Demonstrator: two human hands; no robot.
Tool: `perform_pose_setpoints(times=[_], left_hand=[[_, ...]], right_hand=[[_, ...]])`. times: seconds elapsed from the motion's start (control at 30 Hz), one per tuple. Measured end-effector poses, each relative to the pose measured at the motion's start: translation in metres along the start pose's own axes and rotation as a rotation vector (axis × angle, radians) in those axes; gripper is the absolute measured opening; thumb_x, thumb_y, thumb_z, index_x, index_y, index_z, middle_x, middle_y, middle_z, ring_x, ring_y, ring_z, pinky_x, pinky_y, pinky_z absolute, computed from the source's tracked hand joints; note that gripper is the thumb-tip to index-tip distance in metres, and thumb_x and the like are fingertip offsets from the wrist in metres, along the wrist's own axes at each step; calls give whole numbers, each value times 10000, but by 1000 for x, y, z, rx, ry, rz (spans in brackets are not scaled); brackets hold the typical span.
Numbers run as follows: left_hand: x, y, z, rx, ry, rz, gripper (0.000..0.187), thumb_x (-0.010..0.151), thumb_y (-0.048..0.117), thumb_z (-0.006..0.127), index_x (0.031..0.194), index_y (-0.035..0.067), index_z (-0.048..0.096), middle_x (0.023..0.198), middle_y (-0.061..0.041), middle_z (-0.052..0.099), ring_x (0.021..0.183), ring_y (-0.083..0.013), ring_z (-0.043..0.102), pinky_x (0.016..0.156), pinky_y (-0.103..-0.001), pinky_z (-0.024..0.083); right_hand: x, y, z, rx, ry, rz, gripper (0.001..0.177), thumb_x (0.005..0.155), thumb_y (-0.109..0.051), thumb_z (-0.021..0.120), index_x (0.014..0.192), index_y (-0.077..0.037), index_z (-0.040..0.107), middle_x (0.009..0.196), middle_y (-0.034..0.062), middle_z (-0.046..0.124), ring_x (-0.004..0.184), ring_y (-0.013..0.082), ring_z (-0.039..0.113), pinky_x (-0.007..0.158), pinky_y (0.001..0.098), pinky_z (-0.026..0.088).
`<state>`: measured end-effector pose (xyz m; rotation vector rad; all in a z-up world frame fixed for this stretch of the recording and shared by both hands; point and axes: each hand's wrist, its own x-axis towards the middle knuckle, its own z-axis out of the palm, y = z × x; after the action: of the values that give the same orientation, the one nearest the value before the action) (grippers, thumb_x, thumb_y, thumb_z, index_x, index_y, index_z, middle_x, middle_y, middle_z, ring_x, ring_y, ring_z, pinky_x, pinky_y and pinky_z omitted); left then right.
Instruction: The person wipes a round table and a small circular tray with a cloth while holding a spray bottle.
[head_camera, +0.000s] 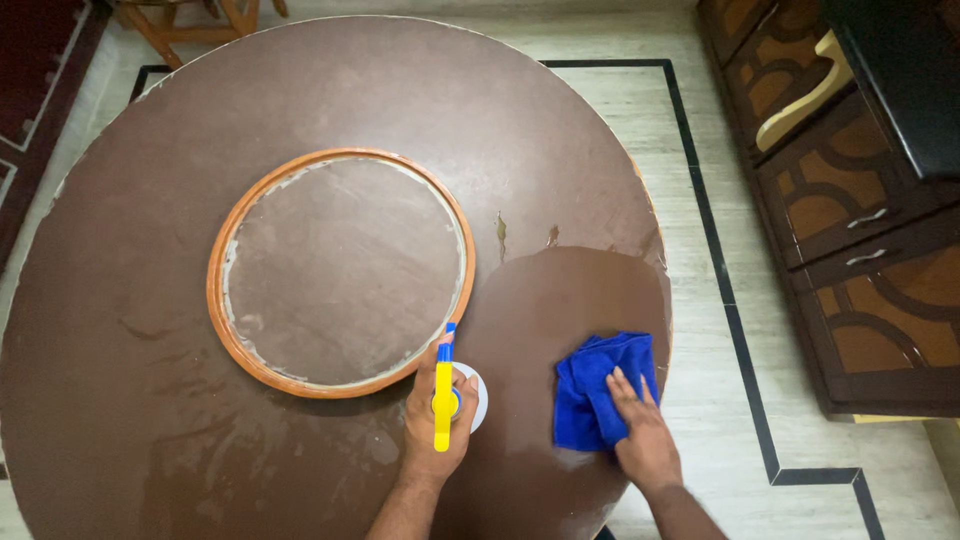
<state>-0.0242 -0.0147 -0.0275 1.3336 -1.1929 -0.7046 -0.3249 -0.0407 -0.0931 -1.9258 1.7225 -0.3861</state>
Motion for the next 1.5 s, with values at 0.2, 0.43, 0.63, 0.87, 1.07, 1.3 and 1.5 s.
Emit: perform_pose_setpoints(times=[0.2, 0.43, 0.63, 0.87, 1.07, 1.3, 1.5], left_hand=[[2, 9, -1, -57, -3, -29, 647, 897, -19, 670, 1502, 43, 450, 836, -3, 565, 762, -108, 564, 762, -262, 522], [7, 21, -1, 46, 12, -47, 635, 883, -13, 683, 1476, 78, 475, 794, 10, 562, 720, -106, 561, 717, -261, 512], [8, 28, -3, 122, -10, -114, 576, 886, 23, 689, 1431, 81, 513, 769, 1, 583, 704, -114, 585, 691, -275, 517], [6, 22, -5, 111, -35, -86, 623, 880, 29, 701, 1458, 73, 473, 789, -18, 589, 714, -137, 597, 684, -293, 525], [8, 21, -5, 167, -30, -76, 651, 880, 54, 712, 1474, 86, 448, 776, -10, 610, 714, -127, 626, 690, -290, 536], [5, 18, -3, 137, -29, -66, 609, 915, 72, 702, 1473, 83, 460, 793, -33, 602, 721, -149, 619, 701, -299, 541], [3, 17, 0, 176, 5, -66, 578, 918, 98, 713, 1444, 85, 472, 782, -24, 630, 716, -145, 652, 692, -310, 552]], right_hand=[[24, 35, -4, 15, 63, 62, 954, 562, 182, 458, 1465, -121, 504, 1608, 67, 394, 1518, 361, 260, 1234, 396, 228], [66, 62, -16, 7, 110, -92, 898, 597, 152, 463, 1462, -85, 510, 1591, 123, 424, 1495, 326, 345, 1279, 406, 197], [96, 64, -28, -7, 32, -46, 896, 611, 147, 478, 1466, -121, 507, 1602, 87, 407, 1513, 365, 270, 1234, 400, 231], [133, 64, -29, 18, 32, -105, 738, 766, 68, 534, 1473, -142, 516, 1602, 82, 414, 1512, 376, 291, 1232, 409, 253], [166, 45, -26, 17, 7, -128, 833, 687, 99, 520, 1475, -169, 512, 1599, 57, 414, 1507, 362, 294, 1221, 402, 267], [199, 17, -15, 1, -14, -294, 914, 608, 128, 510, 1472, -170, 525, 1592, 41, 438, 1513, 317, 343, 1261, 399, 261], [208, -25, -3, -49, -75, -252, 914, 621, 126, 533, 1476, -195, 508, 1602, 3, 412, 1516, 330, 285, 1215, 391, 294]])
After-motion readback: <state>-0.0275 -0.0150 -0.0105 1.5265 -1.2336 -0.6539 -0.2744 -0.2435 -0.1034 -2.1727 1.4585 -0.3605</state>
